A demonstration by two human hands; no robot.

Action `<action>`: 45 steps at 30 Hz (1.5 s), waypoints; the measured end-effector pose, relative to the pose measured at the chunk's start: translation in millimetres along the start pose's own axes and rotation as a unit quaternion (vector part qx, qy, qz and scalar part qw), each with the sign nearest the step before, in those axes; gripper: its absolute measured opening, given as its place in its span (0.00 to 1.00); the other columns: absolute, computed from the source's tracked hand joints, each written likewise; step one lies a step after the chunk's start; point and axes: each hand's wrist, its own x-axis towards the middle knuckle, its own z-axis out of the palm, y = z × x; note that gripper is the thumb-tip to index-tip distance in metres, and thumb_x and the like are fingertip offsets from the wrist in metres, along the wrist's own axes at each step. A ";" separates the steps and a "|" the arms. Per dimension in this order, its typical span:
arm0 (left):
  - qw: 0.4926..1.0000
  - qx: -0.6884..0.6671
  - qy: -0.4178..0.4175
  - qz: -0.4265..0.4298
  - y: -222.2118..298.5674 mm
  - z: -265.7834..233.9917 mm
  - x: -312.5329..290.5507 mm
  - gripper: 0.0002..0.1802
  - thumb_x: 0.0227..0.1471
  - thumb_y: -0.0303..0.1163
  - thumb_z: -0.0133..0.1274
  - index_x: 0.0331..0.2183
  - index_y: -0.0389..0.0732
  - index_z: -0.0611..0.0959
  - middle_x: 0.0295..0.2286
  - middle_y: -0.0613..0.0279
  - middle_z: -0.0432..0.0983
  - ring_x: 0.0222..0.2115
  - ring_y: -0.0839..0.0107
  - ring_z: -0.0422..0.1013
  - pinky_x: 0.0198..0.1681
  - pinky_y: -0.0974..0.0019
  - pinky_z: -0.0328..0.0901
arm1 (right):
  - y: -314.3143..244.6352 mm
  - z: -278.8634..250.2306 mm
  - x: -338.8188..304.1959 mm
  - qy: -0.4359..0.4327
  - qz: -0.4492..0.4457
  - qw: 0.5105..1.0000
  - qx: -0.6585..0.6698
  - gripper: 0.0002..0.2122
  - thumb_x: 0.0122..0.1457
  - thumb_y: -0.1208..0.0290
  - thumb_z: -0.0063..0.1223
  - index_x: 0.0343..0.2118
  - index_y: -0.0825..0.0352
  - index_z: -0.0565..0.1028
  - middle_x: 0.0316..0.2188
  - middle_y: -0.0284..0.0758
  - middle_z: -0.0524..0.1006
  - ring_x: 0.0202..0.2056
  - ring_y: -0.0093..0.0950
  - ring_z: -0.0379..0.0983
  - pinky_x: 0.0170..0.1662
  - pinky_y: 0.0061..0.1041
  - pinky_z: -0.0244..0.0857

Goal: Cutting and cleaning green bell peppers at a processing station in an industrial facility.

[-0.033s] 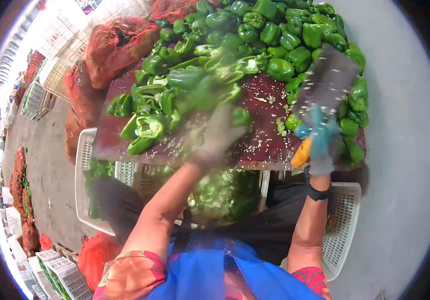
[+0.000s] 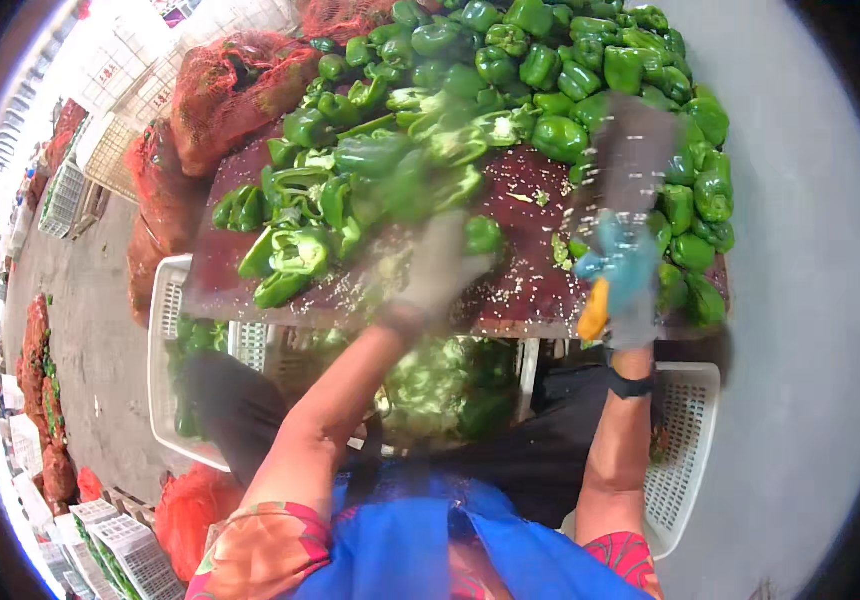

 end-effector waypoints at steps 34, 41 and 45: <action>0.973 0.076 0.128 -0.178 -19.9 -65.0 -7.8 0.30 0.53 0.38 0.62 0.55 0.40 0.73 0.51 0.44 0.72 0.50 0.58 0.73 0.49 0.56 0.70 | 108.3 32.5 33.4 -0.190 0.316 0.926 0.083 0.11 0.65 0.63 0.54 0.42 0.66 0.79 0.33 0.32 0.81 0.30 0.22 0.79 0.27 0.23 0.72; 0.962 0.241 0.025 0.125 46.7 -38.0 -7.0 0.32 0.44 0.31 0.60 0.54 0.44 0.75 0.52 0.51 0.69 0.56 0.49 0.64 0.60 0.48 0.60 | 128.9 54.7 39.7 -0.299 -0.010 0.863 -0.406 0.12 0.65 0.63 0.52 0.43 0.66 0.80 0.33 0.31 0.81 0.30 0.22 0.77 0.31 0.27 0.73; 0.977 0.175 -0.021 0.122 45.3 -8.2 5.1 0.20 0.45 0.30 0.58 0.45 0.46 0.79 0.45 0.54 0.74 0.47 0.49 0.69 0.52 0.49 0.66 | 129.3 50.5 42.3 -0.267 -0.106 0.855 -0.432 0.14 0.60 0.63 0.48 0.34 0.69 0.81 0.31 0.46 0.81 0.33 0.41 0.78 0.40 0.40 0.70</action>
